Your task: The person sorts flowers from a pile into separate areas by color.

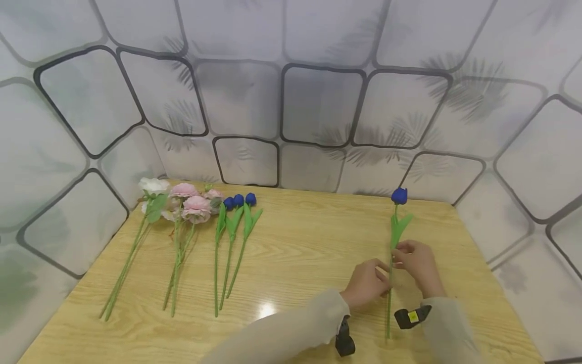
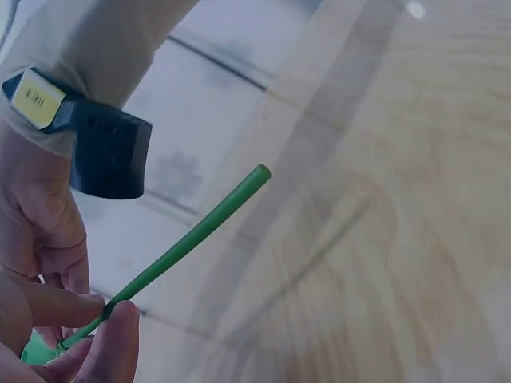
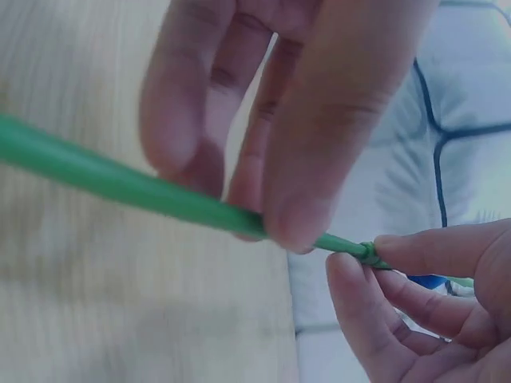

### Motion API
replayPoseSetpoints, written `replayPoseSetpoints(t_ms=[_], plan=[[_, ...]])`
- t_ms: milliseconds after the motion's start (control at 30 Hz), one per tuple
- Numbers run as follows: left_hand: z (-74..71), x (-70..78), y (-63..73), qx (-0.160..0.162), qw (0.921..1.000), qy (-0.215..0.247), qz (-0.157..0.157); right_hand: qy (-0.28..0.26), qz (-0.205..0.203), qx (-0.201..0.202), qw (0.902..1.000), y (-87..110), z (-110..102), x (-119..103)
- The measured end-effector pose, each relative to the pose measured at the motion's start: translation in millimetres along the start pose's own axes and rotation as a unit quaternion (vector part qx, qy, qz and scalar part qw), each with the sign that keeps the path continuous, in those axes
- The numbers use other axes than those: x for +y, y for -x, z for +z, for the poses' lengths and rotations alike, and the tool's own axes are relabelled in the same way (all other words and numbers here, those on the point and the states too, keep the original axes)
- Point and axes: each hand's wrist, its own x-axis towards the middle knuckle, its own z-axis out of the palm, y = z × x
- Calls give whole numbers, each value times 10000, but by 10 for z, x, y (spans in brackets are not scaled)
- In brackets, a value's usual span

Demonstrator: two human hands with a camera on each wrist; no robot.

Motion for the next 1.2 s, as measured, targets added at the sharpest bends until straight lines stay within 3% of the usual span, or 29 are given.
replayPoseSetpoints(t_ms=[267,500,700,1000,1200], plan=[[-565,-153,74,356,9992,122,-98,-532,-300,116,9981,-148,445,-421],[-1060,-332,227,644,9970,-308,301,-985,-267,-48,9948,-260,872,-730],[-1445,-414,391,994,9928,-648,145,-1248,-416,-245,9910,-343,1224,-994],[-1924,-555,681,1415,9826,-1199,82,-1865,-520,-558,9795,-421,1764,-1331],[-2125,-683,882,1723,9722,-1581,-77,-1950,-470,-769,9766,-451,2138,-1491]])
